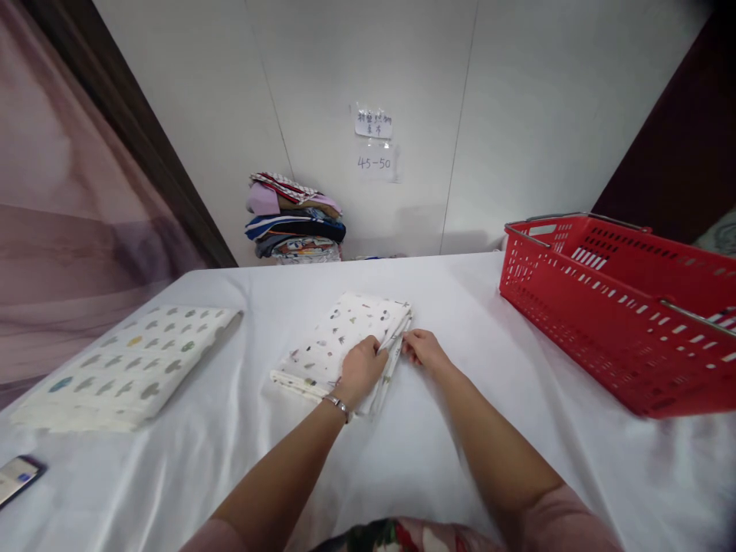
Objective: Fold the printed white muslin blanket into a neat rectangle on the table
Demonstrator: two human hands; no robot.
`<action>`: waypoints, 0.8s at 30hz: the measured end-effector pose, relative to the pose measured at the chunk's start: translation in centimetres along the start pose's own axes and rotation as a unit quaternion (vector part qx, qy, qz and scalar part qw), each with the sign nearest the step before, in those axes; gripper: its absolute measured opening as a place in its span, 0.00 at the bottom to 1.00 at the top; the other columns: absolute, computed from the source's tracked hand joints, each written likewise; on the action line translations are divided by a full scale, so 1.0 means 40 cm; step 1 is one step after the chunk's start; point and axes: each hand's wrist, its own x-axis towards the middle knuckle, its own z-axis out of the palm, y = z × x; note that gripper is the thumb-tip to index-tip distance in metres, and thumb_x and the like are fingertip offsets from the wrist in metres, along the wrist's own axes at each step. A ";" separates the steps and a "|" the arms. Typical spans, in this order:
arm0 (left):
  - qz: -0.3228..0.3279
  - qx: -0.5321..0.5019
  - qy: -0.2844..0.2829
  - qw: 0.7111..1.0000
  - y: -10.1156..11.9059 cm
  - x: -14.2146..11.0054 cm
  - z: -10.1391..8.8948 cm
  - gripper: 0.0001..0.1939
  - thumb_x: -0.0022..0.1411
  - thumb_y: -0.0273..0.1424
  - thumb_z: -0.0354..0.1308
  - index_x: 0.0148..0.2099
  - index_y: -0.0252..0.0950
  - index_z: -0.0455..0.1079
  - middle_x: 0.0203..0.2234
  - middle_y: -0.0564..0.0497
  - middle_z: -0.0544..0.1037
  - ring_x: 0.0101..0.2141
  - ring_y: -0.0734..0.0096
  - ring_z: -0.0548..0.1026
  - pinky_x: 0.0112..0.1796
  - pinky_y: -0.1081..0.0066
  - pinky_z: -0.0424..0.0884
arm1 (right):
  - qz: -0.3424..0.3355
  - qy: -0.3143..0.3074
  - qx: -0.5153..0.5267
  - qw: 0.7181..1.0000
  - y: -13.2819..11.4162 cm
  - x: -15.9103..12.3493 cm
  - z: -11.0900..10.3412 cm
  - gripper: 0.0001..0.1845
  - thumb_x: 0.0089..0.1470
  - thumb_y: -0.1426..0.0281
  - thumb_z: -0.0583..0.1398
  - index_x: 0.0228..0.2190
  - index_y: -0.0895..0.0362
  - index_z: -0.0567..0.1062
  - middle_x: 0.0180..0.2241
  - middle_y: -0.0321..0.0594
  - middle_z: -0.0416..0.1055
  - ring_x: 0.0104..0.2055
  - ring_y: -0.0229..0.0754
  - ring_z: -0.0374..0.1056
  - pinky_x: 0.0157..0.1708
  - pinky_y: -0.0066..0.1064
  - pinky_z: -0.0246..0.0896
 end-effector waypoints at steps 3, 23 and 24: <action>-0.011 -0.021 -0.002 1.000 -0.002 0.003 -0.002 0.06 0.57 0.33 0.50 0.31 0.37 0.65 0.24 0.53 0.73 0.26 0.72 0.68 0.27 0.74 0.57 | -0.011 0.015 0.002 1.000 0.000 0.003 0.001 0.12 0.50 0.65 0.55 0.20 0.57 0.64 0.15 0.30 0.65 0.11 0.29 0.55 0.09 0.21 0.43; -0.039 -0.133 0.020 0.990 -0.025 0.011 -0.002 0.07 0.54 0.34 0.51 0.29 0.37 0.66 0.20 0.57 0.69 0.24 0.75 0.67 0.26 0.76 0.58 | 0.042 -0.062 0.003 0.997 -0.040 -0.030 0.018 0.07 0.49 0.71 0.57 0.23 0.60 0.71 0.13 0.31 0.66 0.09 0.28 0.50 0.09 0.23 0.38; -0.043 -0.136 0.021 0.990 -0.027 0.011 -0.003 0.07 0.54 0.34 0.51 0.29 0.37 0.66 0.20 0.57 0.69 0.24 0.76 0.67 0.26 0.76 0.58 | 0.044 -0.064 0.004 0.997 -0.043 -0.030 0.014 0.07 0.49 0.71 0.57 0.23 0.60 0.71 0.13 0.31 0.66 0.09 0.28 0.50 0.09 0.23 0.38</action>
